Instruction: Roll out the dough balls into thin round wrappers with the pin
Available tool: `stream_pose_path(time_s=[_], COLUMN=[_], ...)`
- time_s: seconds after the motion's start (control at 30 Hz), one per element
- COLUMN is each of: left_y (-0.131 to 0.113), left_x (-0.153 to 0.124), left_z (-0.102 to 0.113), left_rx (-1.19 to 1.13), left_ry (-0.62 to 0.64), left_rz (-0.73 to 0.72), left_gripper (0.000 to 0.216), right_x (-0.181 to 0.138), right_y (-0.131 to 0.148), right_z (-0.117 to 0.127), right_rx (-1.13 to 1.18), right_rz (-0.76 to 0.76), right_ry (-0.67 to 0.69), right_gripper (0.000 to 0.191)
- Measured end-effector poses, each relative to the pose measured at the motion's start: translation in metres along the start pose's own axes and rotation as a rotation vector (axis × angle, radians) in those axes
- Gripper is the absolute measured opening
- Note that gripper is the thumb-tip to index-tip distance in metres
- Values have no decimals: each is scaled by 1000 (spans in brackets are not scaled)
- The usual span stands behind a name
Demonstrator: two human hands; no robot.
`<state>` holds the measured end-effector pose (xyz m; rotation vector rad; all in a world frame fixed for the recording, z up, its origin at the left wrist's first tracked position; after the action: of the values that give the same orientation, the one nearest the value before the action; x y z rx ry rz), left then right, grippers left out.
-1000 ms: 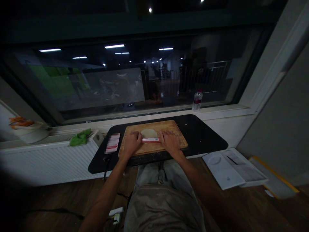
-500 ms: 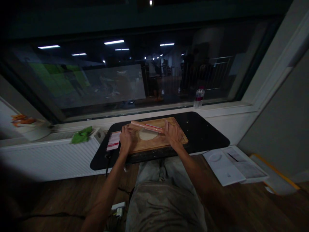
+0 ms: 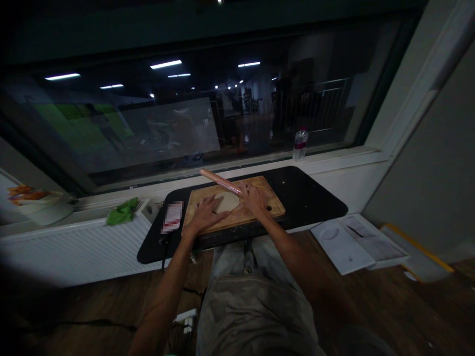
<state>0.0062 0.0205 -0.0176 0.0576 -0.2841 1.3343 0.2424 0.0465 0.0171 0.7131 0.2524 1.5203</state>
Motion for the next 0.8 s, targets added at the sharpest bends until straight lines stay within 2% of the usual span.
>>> stream_pose_path(time_s=[0.2,0.43,0.63,0.8], left_y=[-3,-10,-3,-3], left_x=[0,1,7,22], left_z=[0,-3,-3,-4], left_rx=[55,132,0,-36], left_ry=[-48,-115,-38,-64], left_rz=[-1,96,-3,96], left_gripper=[79,102,76,87], right_x=[-1,-1,-1,-3], right_y=[2,2,3,6], right_z=[-1,2,4,5], right_rx=[63,87,45,26], right_rz=[35,-25,-34,-22], right_ry=[-12,-44,-43,-27], right_gripper=[62,61,62,62])
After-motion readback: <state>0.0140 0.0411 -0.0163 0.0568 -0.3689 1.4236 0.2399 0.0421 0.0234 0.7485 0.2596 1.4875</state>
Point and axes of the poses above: each hand's wrist, its own x-axis towards the middle knuckle, its own z-axis out of the back of the hand, y = z × x, the point moved 2 cm from there along x, towards the middle knuckle, and after that the axes turned 9 degrees about x, right-handed, at the moved point
